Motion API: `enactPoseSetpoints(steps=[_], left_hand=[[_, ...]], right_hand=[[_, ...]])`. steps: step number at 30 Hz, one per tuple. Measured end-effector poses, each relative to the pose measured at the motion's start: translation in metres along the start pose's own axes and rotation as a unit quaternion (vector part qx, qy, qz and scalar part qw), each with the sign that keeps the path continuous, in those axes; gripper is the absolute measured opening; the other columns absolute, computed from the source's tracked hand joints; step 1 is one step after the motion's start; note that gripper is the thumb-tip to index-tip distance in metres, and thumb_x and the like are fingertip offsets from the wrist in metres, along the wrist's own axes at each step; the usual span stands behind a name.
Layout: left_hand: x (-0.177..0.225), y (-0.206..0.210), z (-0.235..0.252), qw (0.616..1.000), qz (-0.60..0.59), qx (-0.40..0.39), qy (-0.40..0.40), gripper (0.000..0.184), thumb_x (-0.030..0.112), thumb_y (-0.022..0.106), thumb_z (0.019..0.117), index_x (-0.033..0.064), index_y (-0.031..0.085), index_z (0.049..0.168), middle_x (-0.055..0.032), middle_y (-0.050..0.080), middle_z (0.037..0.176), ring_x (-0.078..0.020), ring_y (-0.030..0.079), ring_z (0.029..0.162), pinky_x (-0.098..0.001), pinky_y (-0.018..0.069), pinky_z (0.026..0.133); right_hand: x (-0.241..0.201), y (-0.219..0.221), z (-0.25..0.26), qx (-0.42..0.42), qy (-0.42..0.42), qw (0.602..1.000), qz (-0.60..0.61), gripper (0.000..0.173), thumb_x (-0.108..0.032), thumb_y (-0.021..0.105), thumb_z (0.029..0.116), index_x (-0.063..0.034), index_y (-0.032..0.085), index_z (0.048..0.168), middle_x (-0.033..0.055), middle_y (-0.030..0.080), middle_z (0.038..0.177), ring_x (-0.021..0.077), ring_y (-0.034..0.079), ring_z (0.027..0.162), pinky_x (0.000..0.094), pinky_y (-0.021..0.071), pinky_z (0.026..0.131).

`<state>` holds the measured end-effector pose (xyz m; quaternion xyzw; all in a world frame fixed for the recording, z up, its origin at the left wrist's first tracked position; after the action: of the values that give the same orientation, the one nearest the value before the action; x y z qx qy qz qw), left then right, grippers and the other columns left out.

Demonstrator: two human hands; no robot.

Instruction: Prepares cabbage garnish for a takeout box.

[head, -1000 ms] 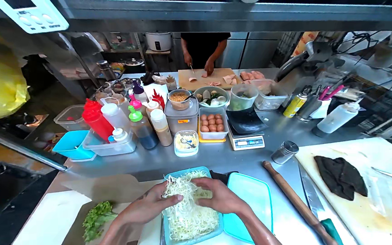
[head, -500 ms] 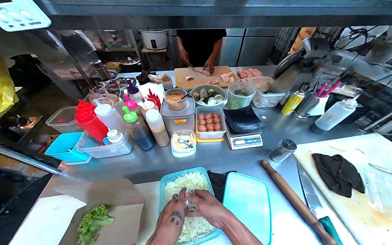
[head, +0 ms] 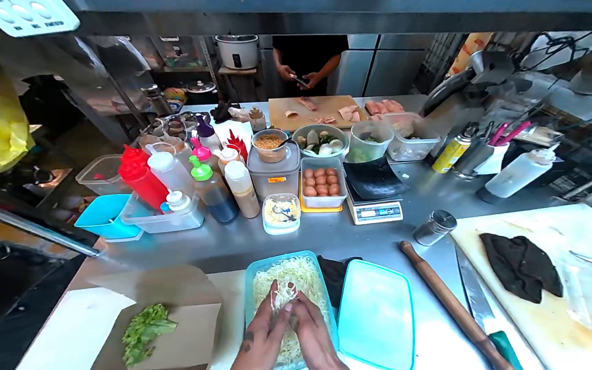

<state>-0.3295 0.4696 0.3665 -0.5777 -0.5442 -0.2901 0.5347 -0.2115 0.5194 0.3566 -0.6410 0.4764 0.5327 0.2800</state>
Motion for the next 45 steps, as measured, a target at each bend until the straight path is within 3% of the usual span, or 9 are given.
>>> enactPoseSetpoints(steps=[6, 9, 14, 20, 25, 31, 36, 40, 45], left_hand=[[0.0, 0.012, -0.006, 0.993, 0.112, 0.027, 0.027, 0.068, 0.031, 0.059, 0.1012, 0.0042, 0.034, 0.159, -0.0231, 0.046, 0.153, -0.0304, 0.047, 0.142, -0.0436, 0.0392, 0.118], [-0.003, 0.013, -0.005, 0.988, 0.134, 0.059, 0.056, 0.054, 0.011, 0.056, 0.0984, 0.0019, 0.047, 0.15, -0.0235, 0.057, 0.14, -0.0307, 0.058, 0.13, -0.0433, 0.0465, 0.111], [-0.017, -0.007, 0.005, 0.974, 0.185, 0.0, 0.127, 0.049, -0.002, 0.055, 0.0942, 0.0052, 0.057, 0.142, -0.0198, 0.06, 0.136, -0.027, 0.06, 0.125, -0.039, 0.0506, 0.107], [-0.011, -0.013, 0.016, 0.955, 0.273, -0.061, 0.093, 0.052, -0.001, 0.055, 0.0962, 0.0092, 0.053, 0.147, -0.0208, 0.054, 0.143, -0.0306, 0.06, 0.127, -0.041, 0.0506, 0.107], [-0.012, -0.014, 0.02, 0.985, 0.157, -0.062, -0.023, 0.057, 0.006, 0.05, 0.097, 0.0065, 0.041, 0.153, -0.02, 0.05, 0.149, -0.0277, 0.052, 0.136, -0.0423, 0.0441, 0.113], [0.002, -0.014, 0.021, 0.973, -0.153, -0.027, -0.169, 0.05, 0.023, 0.043, 0.1033, 0.0093, 0.039, 0.151, -0.012, 0.061, 0.13, -0.0205, 0.065, 0.108, -0.0387, 0.0566, 0.084], [-0.002, -0.026, 0.02, 0.968, -0.199, -0.073, -0.131, 0.043, 0.009, 0.054, 0.1041, 0.0051, 0.043, 0.146, -0.012, 0.066, 0.123, -0.0212, 0.07, 0.101, -0.0375, 0.0615, 0.08], [-0.003, -0.039, 0.02, 0.97, -0.205, -0.099, -0.085, 0.044, 0.006, 0.055, 0.1018, 0.0035, 0.045, 0.145, -0.0137, 0.065, 0.128, -0.0243, 0.069, 0.109, -0.0415, 0.061, 0.091], [0.007, -0.044, 0.025, 0.979, -0.171, -0.105, -0.043, 0.047, 0.01, 0.059, 0.1004, 0.0035, 0.046, 0.145, -0.0129, 0.067, 0.127, -0.0227, 0.069, 0.11, -0.0397, 0.0607, 0.093]], right_hand=[[0.004, 0.009, -0.021, 0.023, 0.094, 0.974, 0.206, 0.071, -0.048, 0.01, 0.1098, 0.0, 0.021, 0.162, 0.0191, 0.019, 0.169, 0.0244, 0.022, 0.157, 0.0433, 0.02, 0.128], [0.003, 0.002, -0.025, -0.042, 0.095, 0.98, 0.171, 0.071, -0.047, 0.015, 0.1098, 0.0013, 0.023, 0.161, 0.0202, 0.026, 0.167, 0.0254, 0.029, 0.154, 0.0454, 0.0257, 0.126], [-0.015, -0.036, -0.003, -0.095, 0.067, 0.989, -0.093, 0.054, -0.029, 0.061, 0.1025, 0.0025, 0.049, 0.144, 0.0183, 0.059, 0.14, 0.0227, 0.068, 0.115, 0.0406, 0.0587, 0.098], [-0.004, -0.032, 0.018, -0.047, -0.074, 0.966, -0.244, 0.028, -0.02, 0.065, 0.0983, 0.0005, 0.073, 0.115, 0.0127, 0.072, 0.113, 0.0159, 0.072, 0.096, 0.0304, 0.059, 0.089], [0.012, 0.001, -0.011, -0.017, -0.171, 0.926, -0.337, 0.035, -0.003, 0.052, 0.0998, 0.0063, 0.066, 0.13, 0.0221, 0.061, 0.142, 0.0301, 0.066, 0.125, 0.0388, 0.0546, 0.103], [0.036, 0.027, -0.034, 0.02, -0.244, 0.852, -0.464, 0.063, -0.001, 0.06, 0.0887, 0.0144, 0.043, 0.148, 0.0288, 0.046, 0.154, 0.0395, 0.046, 0.144, 0.0557, 0.0354, 0.12], [0.022, 0.012, -0.041, -0.033, -0.205, 0.934, -0.291, 0.067, 0.004, 0.054, 0.0872, 0.0129, 0.037, 0.152, 0.0305, 0.035, 0.16, 0.0461, 0.031, 0.151, 0.0533, 0.0291, 0.124], [0.014, -0.017, -0.018, 0.009, -0.214, 0.969, -0.127, 0.046, -0.001, 0.05, 0.0927, 0.0064, 0.061, 0.136, 0.0245, 0.057, 0.145, 0.034, 0.053, 0.139, 0.0467, 0.0487, 0.112], [0.012, -0.025, 0.017, -0.062, -0.011, 0.998, 0.0, 0.044, -0.015, 0.052, 0.104, -0.0007, 0.053, 0.146, 0.0157, 0.058, 0.143, 0.0172, 0.063, 0.122, 0.034, 0.0528, 0.104]])
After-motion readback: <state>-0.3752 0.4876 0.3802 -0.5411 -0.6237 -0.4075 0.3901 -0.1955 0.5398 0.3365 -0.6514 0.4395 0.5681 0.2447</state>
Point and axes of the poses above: each hand's wrist, its own z-axis towards the middle knuckle, its own y-axis out of the palm, x = y × z, the point moved 2 cm from there along z, towards the middle knuckle
